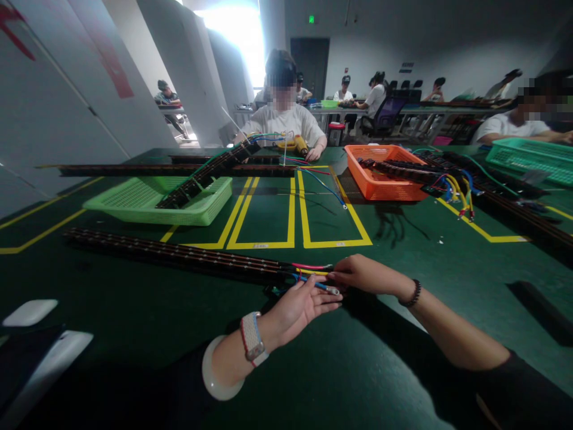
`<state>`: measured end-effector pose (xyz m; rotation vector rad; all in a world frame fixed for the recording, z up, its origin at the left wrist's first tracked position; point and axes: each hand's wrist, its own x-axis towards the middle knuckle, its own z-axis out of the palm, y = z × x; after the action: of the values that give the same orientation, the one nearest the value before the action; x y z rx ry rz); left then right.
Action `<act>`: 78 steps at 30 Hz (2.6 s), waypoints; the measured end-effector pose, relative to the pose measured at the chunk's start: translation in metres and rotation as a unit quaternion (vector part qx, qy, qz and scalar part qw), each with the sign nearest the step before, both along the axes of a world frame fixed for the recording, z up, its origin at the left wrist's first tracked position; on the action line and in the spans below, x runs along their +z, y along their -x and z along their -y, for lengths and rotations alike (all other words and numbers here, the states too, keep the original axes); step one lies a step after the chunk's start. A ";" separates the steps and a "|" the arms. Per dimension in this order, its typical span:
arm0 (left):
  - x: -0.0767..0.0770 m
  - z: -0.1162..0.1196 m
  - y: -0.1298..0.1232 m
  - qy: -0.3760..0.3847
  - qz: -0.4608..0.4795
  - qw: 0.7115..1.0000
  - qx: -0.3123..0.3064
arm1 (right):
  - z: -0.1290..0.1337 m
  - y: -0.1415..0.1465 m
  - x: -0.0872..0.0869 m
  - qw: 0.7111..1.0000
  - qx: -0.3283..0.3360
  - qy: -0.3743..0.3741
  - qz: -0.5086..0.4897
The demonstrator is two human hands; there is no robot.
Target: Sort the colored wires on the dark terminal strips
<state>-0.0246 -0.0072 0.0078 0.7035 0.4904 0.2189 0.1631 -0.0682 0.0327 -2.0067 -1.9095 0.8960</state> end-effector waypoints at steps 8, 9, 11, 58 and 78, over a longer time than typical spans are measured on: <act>-0.002 0.000 0.002 -0.010 0.023 1.000 -0.012 | -0.005 0.001 -0.009 0.983 -0.074 -0.124 0.112; -0.002 -0.001 0.002 -0.009 0.025 1.000 -0.012 | -0.005 0.002 -0.008 0.980 -0.082 -0.133 0.123; -0.002 -0.001 0.002 -0.007 0.027 1.000 -0.012 | -0.004 0.003 -0.006 0.980 -0.083 -0.135 0.120; -0.002 0.006 0.007 -0.200 -0.025 0.957 -0.211 | 0.012 0.044 0.006 0.954 -0.029 -0.067 0.292; -0.014 0.009 0.013 -0.323 -0.008 0.904 -0.281 | -0.035 0.082 0.008 0.944 -0.012 -0.261 0.201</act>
<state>-0.0378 -0.0159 -0.0066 1.4667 0.2016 -0.1851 0.0815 -0.0337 0.0404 -1.9595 -2.0275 -0.0585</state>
